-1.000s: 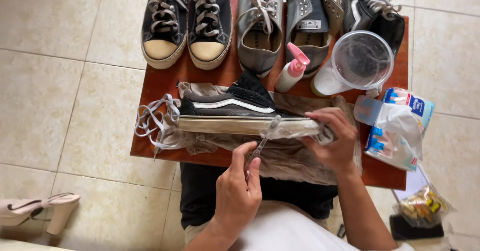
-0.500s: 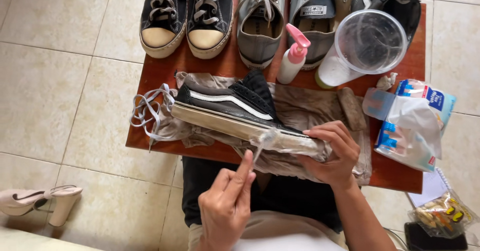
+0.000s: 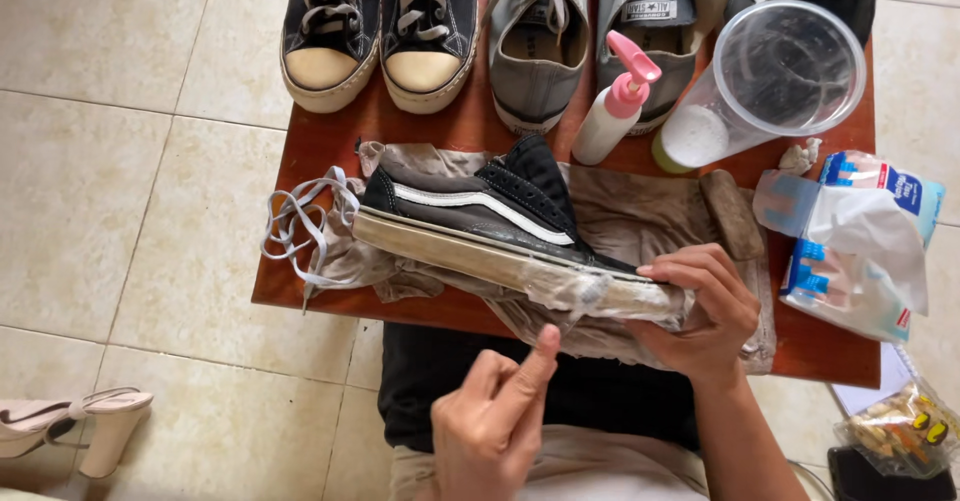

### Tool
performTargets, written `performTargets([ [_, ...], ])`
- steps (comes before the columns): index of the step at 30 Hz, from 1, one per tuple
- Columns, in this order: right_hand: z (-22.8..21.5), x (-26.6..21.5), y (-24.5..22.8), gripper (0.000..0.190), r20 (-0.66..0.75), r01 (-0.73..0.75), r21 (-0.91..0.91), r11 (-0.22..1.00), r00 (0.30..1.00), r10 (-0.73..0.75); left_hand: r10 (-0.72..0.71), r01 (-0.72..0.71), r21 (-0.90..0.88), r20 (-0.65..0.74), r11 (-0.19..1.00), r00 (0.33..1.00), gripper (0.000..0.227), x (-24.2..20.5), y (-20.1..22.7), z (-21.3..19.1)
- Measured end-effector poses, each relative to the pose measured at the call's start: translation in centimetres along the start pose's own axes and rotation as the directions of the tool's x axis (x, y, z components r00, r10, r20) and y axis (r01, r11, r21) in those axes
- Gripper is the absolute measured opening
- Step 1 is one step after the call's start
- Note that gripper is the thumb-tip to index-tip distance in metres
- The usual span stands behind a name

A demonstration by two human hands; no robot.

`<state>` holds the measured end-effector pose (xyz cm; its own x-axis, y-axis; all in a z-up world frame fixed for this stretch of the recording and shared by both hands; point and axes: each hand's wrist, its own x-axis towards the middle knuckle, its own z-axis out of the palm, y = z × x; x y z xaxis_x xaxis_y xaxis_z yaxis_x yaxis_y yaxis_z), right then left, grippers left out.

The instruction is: The person cleans a shoe by hand using a toothbrush and a cleaning solution, scrubbing the white rubber sole and applying a white paste with a small brush.

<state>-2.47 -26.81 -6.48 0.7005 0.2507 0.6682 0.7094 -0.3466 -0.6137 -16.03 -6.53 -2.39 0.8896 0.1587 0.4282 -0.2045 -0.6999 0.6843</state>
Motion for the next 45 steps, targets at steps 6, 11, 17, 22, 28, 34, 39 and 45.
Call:
performTargets([
  [6, 0.0, -0.3, 0.3, 0.043, -0.014, -0.028, 0.014, 1.0, 1.0, 0.028, -0.156, 0.175, 0.087, -0.193, 0.981, 0.969, 0.045, 1.0, -1.4, 0.3],
  [11, -0.1, -0.3, 0.1, 0.043, 0.007, -0.07, 0.003, 0.998, 0.998, 0.07, -0.119, 0.12, 0.047, -0.008, 0.992, 0.993, 0.05, 0.9, 0.6, -0.1],
  [17, -0.2, -0.1, 0.0, 0.04, 0.011, -0.108, -0.018, 0.994, 0.994, 0.109, -0.114, 0.119, 0.07, -0.08, 0.99, 0.99, 0.048, 1.3, 0.0, 0.0],
  [22, -0.2, -0.2, 0.0, 0.045, 0.002, -0.078, -0.032, 0.996, 0.997, 0.078, -0.12, 0.127, 0.094, -0.08, 0.987, 0.99, 0.045, 1.7, -0.7, -0.4],
  [28, -0.5, 2.2, -0.2, 0.039, 0.039, -0.051, -0.139, 0.989, 0.998, 0.057, -0.108, 0.114, 0.038, -0.125, 0.993, 0.986, 0.045, 1.5, -0.9, 0.1],
  [34, -0.5, 2.2, 1.2, 0.045, 0.077, -0.08, -0.103, 0.991, 0.993, 0.089, -0.136, 0.148, 0.076, -0.145, 0.986, 0.98, 0.044, 2.1, -1.5, 0.2],
  [39, -0.3, 1.1, 1.3, 0.045, 0.057, -0.067, -0.073, 0.995, 0.996, 0.071, -0.08, 0.08, 0.022, -0.024, 0.997, 0.997, 0.051, 0.9, -1.8, 1.5],
  [45, -0.3, 1.2, 1.1, 0.044, 0.051, -0.087, -0.099, 0.991, 0.994, 0.092, -0.103, 0.104, 0.016, -0.036, 0.994, 0.994, 0.052, 1.4, -1.1, 1.3],
])
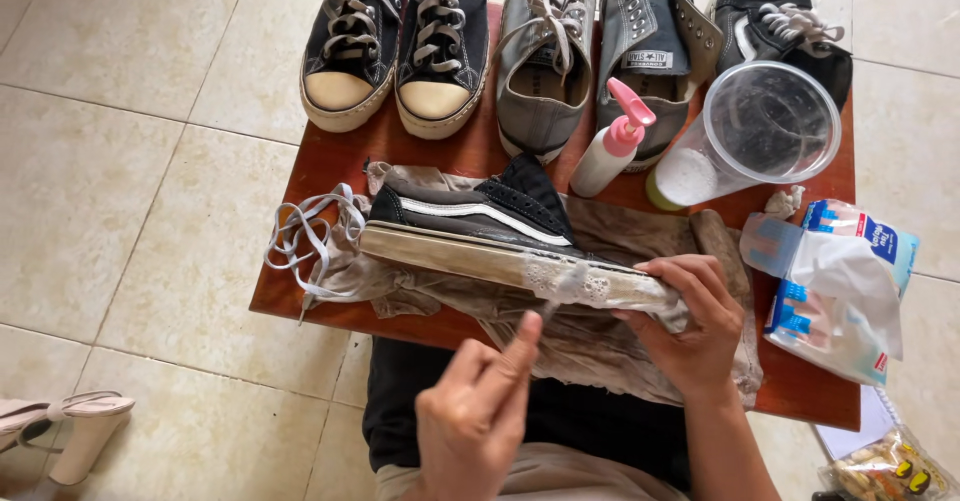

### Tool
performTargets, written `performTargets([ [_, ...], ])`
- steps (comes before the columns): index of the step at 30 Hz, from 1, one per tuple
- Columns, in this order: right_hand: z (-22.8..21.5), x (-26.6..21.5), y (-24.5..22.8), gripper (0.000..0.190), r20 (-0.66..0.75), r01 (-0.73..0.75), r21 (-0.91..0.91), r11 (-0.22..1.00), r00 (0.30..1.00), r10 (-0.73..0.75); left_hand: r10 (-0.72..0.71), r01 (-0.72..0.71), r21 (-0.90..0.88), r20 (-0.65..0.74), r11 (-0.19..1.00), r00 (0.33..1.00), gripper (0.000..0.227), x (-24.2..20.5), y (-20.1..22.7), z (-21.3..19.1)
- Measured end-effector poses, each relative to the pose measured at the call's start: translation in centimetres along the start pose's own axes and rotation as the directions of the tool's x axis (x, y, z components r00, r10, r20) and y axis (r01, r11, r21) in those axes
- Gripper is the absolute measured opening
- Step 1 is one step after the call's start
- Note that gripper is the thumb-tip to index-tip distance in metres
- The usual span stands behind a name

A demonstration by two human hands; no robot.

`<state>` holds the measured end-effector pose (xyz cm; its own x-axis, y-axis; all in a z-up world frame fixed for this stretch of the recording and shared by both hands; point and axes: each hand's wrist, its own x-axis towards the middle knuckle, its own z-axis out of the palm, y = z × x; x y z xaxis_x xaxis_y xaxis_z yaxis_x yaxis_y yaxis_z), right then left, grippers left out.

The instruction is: The person cleans a shoe by hand using a toothbrush and a cleaning solution, scrubbing the white rubber sole and applying a white paste with a small brush.

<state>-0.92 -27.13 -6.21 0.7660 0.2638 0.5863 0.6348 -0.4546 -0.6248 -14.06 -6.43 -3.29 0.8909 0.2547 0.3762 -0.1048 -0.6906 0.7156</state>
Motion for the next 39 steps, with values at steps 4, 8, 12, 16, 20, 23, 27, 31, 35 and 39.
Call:
performTargets([
  [4, -0.1, -0.1, 0.0, 0.044, 0.007, -0.006, -0.007, 1.0, 1.0, 0.006, -0.031, 0.03, 0.051, 0.012, 0.998, 0.999, 0.053, 0.8, -0.1, -0.8],
  [8, 0.0, 0.1, 0.0, 0.043, 0.001, 0.002, 0.023, 1.0, 1.0, -0.002, -0.021, 0.024, 0.058, -0.049, 0.998, 0.999, 0.053, 0.9, 0.5, -0.5],
  [12, 0.0, 0.1, -0.3, 0.044, 0.009, -0.016, 0.02, 1.0, 1.0, 0.016, 0.015, -0.018, 0.029, 0.089, 0.999, 0.996, 0.062, 0.2, 1.1, -0.4],
  [16, -0.1, 0.0, 0.1, 0.044, 0.008, -0.022, 0.03, 0.999, 1.0, 0.021, -0.029, 0.036, 0.11, -0.058, 0.993, 0.998, 0.05, 1.8, 0.2, -1.2],
  [20, -0.1, 0.2, -0.2, 0.042, 0.008, 0.002, 0.031, 1.0, 1.0, -0.003, -0.008, -0.004, 0.145, 0.082, 0.989, 0.997, 0.064, 1.4, 2.3, -1.0],
  [23, -0.2, 0.0, -0.1, 0.042, 0.01, 0.007, 0.016, 1.0, 1.0, -0.007, -0.022, 0.009, 0.162, 0.081, 0.987, 0.996, 0.06, 1.8, 1.5, -1.3],
  [27, -0.2, 0.0, 0.0, 0.042, 0.007, 0.0, 0.03, 1.0, 1.0, -0.001, -0.054, 0.048, 0.167, 0.031, 0.985, 0.998, 0.057, 1.7, 0.9, -1.4],
  [31, -0.2, 0.3, -0.2, 0.042, 0.015, 0.004, 0.027, 1.0, 1.0, -0.005, -0.005, -0.005, 0.157, 0.065, 0.988, 0.998, 0.054, 1.4, 2.4, -1.0],
  [35, -0.3, 0.1, -0.2, 0.042, 0.011, -0.01, 0.02, 1.0, 1.0, 0.01, -0.054, 0.048, 0.16, 0.031, 0.986, 0.998, 0.062, 1.7, 0.8, -1.4],
  [39, -0.2, 0.2, -0.3, 0.043, 0.017, -0.016, 0.018, 1.0, 1.0, 0.016, 0.004, -0.015, 0.14, 0.078, 0.99, 0.997, 0.051, 1.5, 3.4, -1.0],
])
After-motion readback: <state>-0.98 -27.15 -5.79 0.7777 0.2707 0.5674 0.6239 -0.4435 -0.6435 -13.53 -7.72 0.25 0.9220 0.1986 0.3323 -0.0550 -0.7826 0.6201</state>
